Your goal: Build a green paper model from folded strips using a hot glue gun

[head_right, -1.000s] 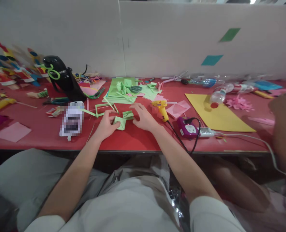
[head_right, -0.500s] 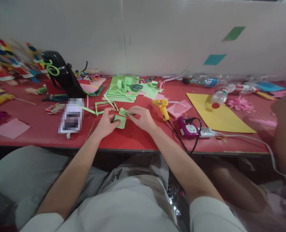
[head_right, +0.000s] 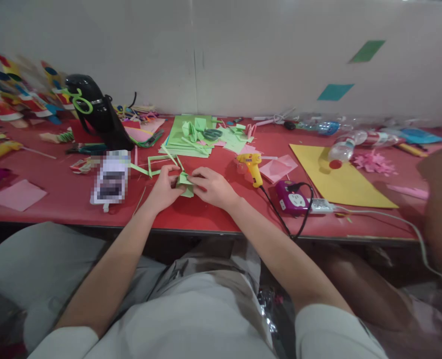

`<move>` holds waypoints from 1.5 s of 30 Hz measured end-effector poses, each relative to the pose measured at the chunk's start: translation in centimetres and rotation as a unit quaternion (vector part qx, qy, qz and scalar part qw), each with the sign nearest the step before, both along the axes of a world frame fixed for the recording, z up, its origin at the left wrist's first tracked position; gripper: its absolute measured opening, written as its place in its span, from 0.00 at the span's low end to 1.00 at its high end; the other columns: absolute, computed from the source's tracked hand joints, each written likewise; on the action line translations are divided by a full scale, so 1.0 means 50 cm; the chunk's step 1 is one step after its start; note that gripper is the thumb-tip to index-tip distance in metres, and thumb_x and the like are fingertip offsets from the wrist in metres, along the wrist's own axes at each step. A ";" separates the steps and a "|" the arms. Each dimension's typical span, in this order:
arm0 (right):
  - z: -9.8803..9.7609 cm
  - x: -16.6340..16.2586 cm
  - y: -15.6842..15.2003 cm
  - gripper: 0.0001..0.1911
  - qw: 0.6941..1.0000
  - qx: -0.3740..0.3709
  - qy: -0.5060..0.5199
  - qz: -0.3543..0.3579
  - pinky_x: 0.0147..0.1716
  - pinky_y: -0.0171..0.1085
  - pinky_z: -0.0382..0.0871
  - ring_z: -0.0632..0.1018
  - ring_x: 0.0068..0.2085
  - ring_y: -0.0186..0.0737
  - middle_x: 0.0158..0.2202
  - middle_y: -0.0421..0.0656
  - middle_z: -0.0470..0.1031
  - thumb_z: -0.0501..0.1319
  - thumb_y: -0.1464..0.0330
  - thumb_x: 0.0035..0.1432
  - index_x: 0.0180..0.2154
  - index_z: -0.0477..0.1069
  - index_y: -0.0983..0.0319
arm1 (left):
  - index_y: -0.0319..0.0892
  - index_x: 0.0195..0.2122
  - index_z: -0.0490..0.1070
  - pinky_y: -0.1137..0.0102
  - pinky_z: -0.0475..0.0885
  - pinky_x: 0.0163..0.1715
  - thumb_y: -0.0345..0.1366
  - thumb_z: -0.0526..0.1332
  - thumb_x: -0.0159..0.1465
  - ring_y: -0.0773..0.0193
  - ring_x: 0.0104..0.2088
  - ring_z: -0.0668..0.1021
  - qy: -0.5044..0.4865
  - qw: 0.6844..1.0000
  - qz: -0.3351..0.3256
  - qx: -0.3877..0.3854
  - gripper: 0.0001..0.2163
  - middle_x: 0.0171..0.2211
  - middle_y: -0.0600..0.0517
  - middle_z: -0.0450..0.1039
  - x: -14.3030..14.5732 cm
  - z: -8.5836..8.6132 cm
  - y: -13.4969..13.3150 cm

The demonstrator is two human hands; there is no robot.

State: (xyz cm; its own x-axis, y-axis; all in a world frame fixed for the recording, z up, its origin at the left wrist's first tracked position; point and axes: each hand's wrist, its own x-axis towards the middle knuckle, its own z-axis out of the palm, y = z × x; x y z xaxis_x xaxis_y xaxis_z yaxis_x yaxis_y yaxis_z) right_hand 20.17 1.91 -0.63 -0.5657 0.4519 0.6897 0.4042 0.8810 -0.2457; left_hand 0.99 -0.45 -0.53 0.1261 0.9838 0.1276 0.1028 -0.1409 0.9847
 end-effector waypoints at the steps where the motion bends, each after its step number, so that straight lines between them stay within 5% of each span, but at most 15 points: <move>1: -0.001 0.000 0.000 0.15 1.000 0.004 -0.002 0.001 0.46 0.41 0.77 0.79 0.46 0.42 0.45 0.49 0.77 0.56 0.72 0.63 0.47 0.78 0.58 | 0.44 0.48 0.55 0.72 0.69 0.32 0.27 0.64 0.53 0.68 0.28 0.75 -0.002 1.000 -0.002 -0.001 0.24 0.28 0.59 0.71 0.000 0.000 0.000; 12: 0.000 0.004 0.001 0.17 0.999 0.016 -0.038 -0.012 0.46 0.46 0.77 0.77 0.47 0.47 0.46 0.49 0.77 0.57 0.75 0.58 0.46 0.78 0.57 | 0.45 0.50 0.56 0.68 0.70 0.39 0.31 0.65 0.53 0.66 0.36 0.76 -0.047 0.998 -0.049 0.004 0.26 0.38 0.54 0.72 -0.001 0.010 -0.012; 18: 0.010 0.004 -0.014 0.16 0.999 -0.015 -0.044 0.010 0.50 0.49 0.75 0.77 0.49 0.49 0.49 0.49 0.75 0.60 0.73 0.55 0.45 0.77 0.56 | 0.46 0.49 0.57 0.70 0.66 0.34 0.35 0.61 0.60 0.68 0.29 0.72 -0.038 0.999 -0.003 0.019 0.18 0.30 0.57 0.68 -0.001 0.006 -0.007; 23: 0.016 0.002 -0.013 0.05 0.998 -0.039 0.038 0.006 0.51 0.49 0.74 0.77 0.50 0.47 0.47 0.49 0.75 0.60 0.66 0.62 0.38 0.75 0.57 | 0.46 0.53 0.57 0.71 0.67 0.36 0.30 0.59 0.61 0.66 0.32 0.74 0.034 0.992 0.027 0.118 0.19 0.31 0.56 0.69 -0.005 -0.008 -0.001; 29: 0.013 0.008 0.004 0.16 0.985 -0.097 0.126 -0.071 0.41 0.44 0.76 0.77 0.42 0.45 0.42 0.49 0.76 0.63 0.56 0.62 0.47 0.72 0.58 | 0.45 0.54 0.60 0.67 0.71 0.46 0.25 0.57 0.60 0.62 0.43 0.79 0.038 0.989 0.004 0.141 0.21 0.42 0.49 0.74 -0.004 0.001 -0.009; 39: 0.013 0.007 0.002 0.08 0.972 -0.202 0.117 -0.009 0.38 0.39 0.74 0.77 0.36 0.39 0.35 0.43 0.77 0.63 0.62 0.62 0.37 0.75 0.59 | 0.44 0.51 0.64 0.64 0.71 0.50 0.27 0.60 0.60 0.58 0.51 0.77 0.040 0.991 -0.013 0.125 0.18 0.49 0.45 0.73 -0.003 -0.002 -0.011; 45: 0.015 0.006 -0.002 0.09 0.960 -0.237 0.148 0.016 0.39 0.40 0.74 0.78 0.36 0.39 0.34 0.43 0.78 0.63 0.61 0.62 0.36 0.76 0.59 | 0.42 0.45 0.70 0.64 0.73 0.47 0.42 0.63 0.63 0.59 0.44 0.78 -0.022 0.997 -0.060 0.041 0.13 0.41 0.48 0.74 -0.002 0.017 -0.012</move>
